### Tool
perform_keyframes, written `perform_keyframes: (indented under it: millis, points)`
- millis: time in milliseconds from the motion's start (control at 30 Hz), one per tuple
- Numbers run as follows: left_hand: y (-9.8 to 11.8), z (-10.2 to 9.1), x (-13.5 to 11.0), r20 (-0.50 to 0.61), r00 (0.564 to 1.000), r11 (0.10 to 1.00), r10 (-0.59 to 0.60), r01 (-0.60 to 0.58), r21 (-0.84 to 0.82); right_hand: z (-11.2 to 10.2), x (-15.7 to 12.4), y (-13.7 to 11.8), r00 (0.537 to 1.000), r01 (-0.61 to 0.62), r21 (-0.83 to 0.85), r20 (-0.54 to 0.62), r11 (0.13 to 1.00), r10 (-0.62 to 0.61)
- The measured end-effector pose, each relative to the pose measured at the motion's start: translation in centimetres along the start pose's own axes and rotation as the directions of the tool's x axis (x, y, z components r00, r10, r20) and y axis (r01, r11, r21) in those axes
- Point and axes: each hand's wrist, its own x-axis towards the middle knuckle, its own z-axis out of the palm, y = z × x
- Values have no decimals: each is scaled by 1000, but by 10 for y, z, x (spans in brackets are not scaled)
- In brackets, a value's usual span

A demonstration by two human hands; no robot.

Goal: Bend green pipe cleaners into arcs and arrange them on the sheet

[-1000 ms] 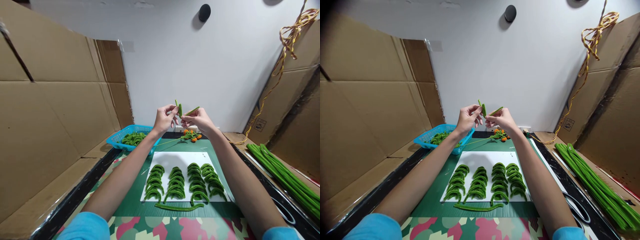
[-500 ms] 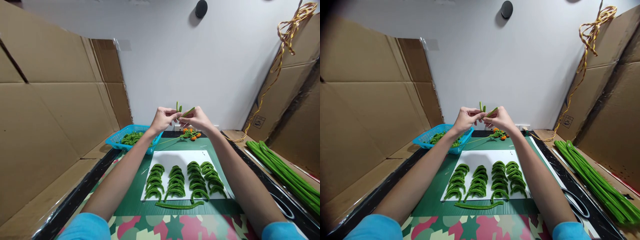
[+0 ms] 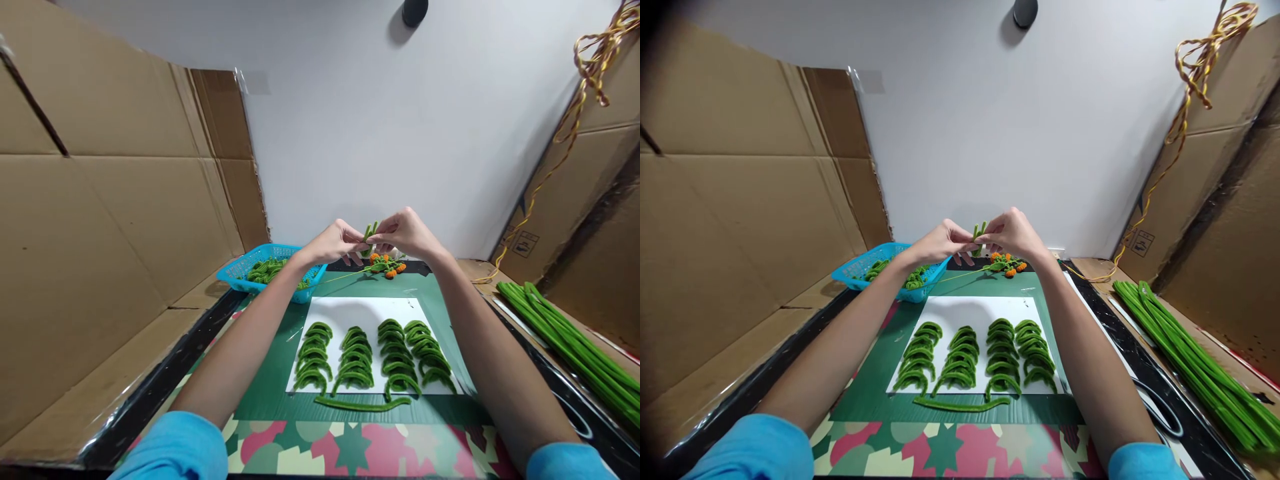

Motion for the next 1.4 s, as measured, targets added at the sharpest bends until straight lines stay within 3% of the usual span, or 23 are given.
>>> perform_keyframes:
  millis: [233, 567, 800, 967, 1100, 1200, 1400]
  points:
    - [5, 2, -1, -10, 997, 997, 73, -73, 3, 3, 0, -5, 992, 94, 112, -91, 989, -84]
    - [5, 4, 0, 38, 999, 997, 24, -27, 67, 9, 7, 8, 988, 143, 187, -88, 972, -129]
    - [12, 7, -1, 10, 1000, 999, 13, -12, -36, 11, 10, 7, 974, 103, 383, -224, 918, -16]
    - [10, 8, 0, -55, 997, 998, 60, -59, 7, 12, 8, -1, 980, 71, 464, -199, 883, 26]
    - [10, 7, 0, -40, 998, 998, 52, -51, 21, 15, 8, -1, 979, 74, 493, -200, 867, 31]
    - [13, 7, -1, -31, 999, 999, 28, -29, -28, 16, 7, 0, 976, 84, 490, -216, 868, 28]
    - [15, 11, -2, -141, 989, 966, -33, -5, -258, 14, 7, 1, 983, 64, 449, -181, 891, 20]
